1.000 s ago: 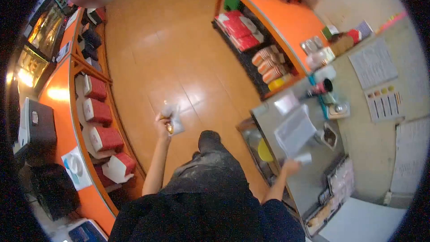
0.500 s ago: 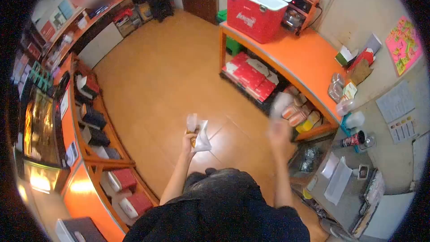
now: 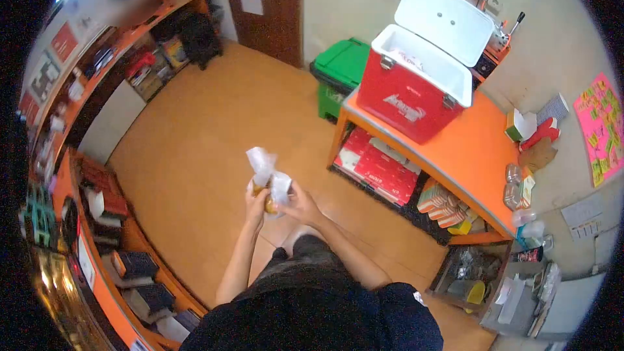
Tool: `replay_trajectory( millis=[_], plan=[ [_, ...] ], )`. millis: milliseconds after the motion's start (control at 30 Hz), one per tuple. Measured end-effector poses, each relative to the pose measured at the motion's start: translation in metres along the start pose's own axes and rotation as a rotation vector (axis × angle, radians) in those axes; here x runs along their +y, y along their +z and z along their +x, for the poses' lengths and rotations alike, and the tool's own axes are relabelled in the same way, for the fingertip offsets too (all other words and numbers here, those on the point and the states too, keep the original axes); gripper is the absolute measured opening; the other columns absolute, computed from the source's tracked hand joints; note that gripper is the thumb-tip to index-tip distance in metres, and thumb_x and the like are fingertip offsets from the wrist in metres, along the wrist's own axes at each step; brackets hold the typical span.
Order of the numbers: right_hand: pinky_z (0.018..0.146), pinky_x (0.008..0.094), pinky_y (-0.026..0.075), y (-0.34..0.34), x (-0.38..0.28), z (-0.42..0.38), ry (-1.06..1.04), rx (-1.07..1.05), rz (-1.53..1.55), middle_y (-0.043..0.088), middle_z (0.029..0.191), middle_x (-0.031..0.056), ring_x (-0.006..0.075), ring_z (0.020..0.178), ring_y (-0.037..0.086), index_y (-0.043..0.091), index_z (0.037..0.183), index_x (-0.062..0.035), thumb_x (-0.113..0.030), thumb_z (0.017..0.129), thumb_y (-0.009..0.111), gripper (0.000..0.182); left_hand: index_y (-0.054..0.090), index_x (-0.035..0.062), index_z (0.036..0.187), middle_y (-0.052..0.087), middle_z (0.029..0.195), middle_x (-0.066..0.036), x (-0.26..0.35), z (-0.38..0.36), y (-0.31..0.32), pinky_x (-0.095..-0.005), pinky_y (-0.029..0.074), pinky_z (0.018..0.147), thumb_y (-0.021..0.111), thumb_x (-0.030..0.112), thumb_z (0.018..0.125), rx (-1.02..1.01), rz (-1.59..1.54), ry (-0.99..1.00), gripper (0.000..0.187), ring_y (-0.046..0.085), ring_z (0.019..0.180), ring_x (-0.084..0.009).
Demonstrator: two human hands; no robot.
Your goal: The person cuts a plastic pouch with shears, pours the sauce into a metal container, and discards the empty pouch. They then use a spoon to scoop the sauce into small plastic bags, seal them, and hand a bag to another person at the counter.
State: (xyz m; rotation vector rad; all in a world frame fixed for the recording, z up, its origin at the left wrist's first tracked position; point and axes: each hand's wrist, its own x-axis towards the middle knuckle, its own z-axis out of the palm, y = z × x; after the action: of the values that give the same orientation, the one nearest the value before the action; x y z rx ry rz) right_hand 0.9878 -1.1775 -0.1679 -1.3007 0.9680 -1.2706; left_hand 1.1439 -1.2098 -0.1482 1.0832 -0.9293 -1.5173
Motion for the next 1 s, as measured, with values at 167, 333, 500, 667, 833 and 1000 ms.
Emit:
replay_trajectory(
  millis=[167,333,500,667,833,1000],
  plan=[
    [0.092,0.0327,0.048,-0.077,0.021,0.133,0.068,0.41,-0.089,0.063,0.114,0.0066,0.0152,0.104,0.059,0.052,0.127,-0.0012,-0.004,0.085,0.07,0.045,0.042,0.0026,0.137,0.056,0.125,-0.01,0.008,0.15,0.071,-0.0322,0.047,0.095,0.059,0.0,0.088,-0.211,0.01,-0.046,0.052,0.056,0.112,-0.019],
    [0.091,0.0342,0.048,-0.174,0.088,0.27,0.185,0.419,-0.246,0.066,0.106,0.0058,0.0137,0.102,0.059,0.058,0.119,-0.0022,-0.007,0.084,0.071,0.037,0.045,0.0013,0.134,0.056,0.123,-0.009,-0.031,0.316,0.105,-0.0303,0.044,0.096,0.055,-0.003,0.091,-0.398,0.202,0.174,0.044,0.053,0.115,-0.0174],
    [0.077,0.0325,0.049,-0.284,0.133,0.404,0.548,0.517,0.423,0.065,0.111,0.0056,0.0155,0.092,0.061,0.059,0.116,-0.0067,-0.031,0.088,0.066,0.038,0.061,0.0009,0.091,0.053,0.075,0.001,-0.025,0.491,0.091,-0.0267,0.039,0.057,0.052,-0.001,0.088,-0.26,0.265,0.21,0.01,0.048,0.066,-0.009],
    [0.079,0.0331,0.046,-0.416,0.281,0.481,0.7,1.153,0.669,0.06,0.116,0.0061,0.0195,0.099,0.057,0.059,0.116,-0.0124,-0.028,0.085,0.062,0.034,0.06,0.0005,0.079,0.05,0.072,0.001,-0.061,0.657,0.027,-0.026,0.037,0.053,0.054,0.001,0.085,-0.232,0.442,0.277,0.008,0.046,0.061,-0.0093],
    [0.095,0.037,0.041,-0.492,0.315,0.516,0.503,1.473,0.762,0.054,0.116,0.0023,0.0211,0.109,0.046,0.059,0.112,-0.0139,-0.023,0.081,0.066,0.033,0.065,-0.0026,0.081,0.053,0.076,-0.005,-0.112,0.782,0.041,-0.0312,0.047,0.061,0.059,0.005,0.081,-0.262,0.566,-0.043,0.01,0.055,0.068,-0.0154],
    [0.094,0.0339,0.042,-0.496,0.218,0.562,0.458,1.541,0.686,0.056,0.106,0.002,0.0184,0.102,0.049,0.057,0.106,-0.0123,-0.021,0.08,0.067,0.029,0.07,-0.0027,0.083,0.061,0.079,-0.017,-0.176,0.892,0.058,-0.0409,0.05,0.071,0.064,0.015,0.077,-0.409,0.963,-0.169,0.019,0.062,0.074,-0.0279]
  ],
)
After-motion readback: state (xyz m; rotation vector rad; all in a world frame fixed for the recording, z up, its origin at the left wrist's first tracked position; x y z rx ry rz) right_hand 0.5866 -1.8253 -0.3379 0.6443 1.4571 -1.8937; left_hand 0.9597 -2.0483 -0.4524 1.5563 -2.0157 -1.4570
